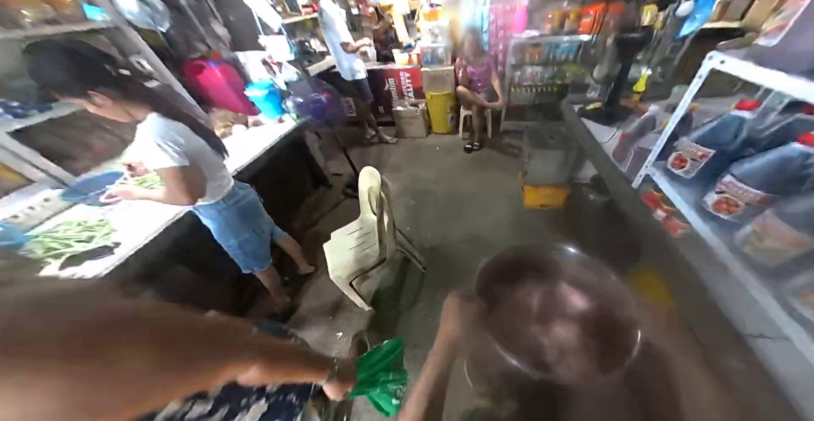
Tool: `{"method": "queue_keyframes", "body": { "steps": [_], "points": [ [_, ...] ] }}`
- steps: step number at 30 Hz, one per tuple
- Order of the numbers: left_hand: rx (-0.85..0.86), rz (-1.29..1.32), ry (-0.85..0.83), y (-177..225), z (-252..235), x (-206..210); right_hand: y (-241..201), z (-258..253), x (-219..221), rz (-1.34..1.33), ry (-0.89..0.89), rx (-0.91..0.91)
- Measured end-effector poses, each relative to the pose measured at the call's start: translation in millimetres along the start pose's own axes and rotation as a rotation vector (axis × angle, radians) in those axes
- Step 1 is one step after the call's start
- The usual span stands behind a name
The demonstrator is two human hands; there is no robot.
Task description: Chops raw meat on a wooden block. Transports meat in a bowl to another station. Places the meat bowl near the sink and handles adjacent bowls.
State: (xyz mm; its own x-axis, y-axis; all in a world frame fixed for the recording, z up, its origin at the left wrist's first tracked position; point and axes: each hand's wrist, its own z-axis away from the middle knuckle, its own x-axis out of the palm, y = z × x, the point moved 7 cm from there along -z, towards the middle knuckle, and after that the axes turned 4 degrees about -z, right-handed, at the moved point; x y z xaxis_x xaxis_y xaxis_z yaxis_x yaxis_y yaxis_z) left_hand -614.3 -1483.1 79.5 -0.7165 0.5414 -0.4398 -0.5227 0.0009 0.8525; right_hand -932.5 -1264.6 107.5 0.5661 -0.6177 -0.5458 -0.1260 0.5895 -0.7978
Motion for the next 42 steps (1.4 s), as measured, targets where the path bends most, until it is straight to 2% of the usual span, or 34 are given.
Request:
{"method": "queue_keyframes", "body": {
  "steps": [4, 7, 11, 15, 19, 24, 29, 38, 42],
  "points": [
    [-0.003, 0.046, -0.043, 33, -139, -23, -81, -123, 35, 0.145, -0.053, -0.024],
    [0.024, 0.066, -0.056, 65, -238, -39, -140, -188, 54, 0.012, 0.011, -0.016],
    [0.077, 0.088, -0.088, 108, -379, -53, -192, -303, 84, 0.036, 0.069, -0.003],
    [0.053, 0.078, -0.051, 127, -530, -81, -259, -445, 147, 0.001, 0.008, -0.045],
    [-0.044, 0.058, 0.021, 143, -659, -124, -345, -577, 224, -0.027, -0.098, -0.062],
    [-0.165, 0.053, 0.157, 148, -819, -200, -469, -731, 334, 0.053, -0.211, -0.096],
    [-0.172, 0.12, 0.226, 140, -978, -289, -585, -863, 458, 0.085, -0.251, -0.161],
    [-0.115, 0.145, 0.283, 177, -1263, -494, -815, -1045, 657, -0.028, -0.223, -0.245],
    [-0.1, 0.17, 0.333, 173, -1386, -580, -908, -1126, 759, -0.065, -0.267, -0.241]
  ]
}}
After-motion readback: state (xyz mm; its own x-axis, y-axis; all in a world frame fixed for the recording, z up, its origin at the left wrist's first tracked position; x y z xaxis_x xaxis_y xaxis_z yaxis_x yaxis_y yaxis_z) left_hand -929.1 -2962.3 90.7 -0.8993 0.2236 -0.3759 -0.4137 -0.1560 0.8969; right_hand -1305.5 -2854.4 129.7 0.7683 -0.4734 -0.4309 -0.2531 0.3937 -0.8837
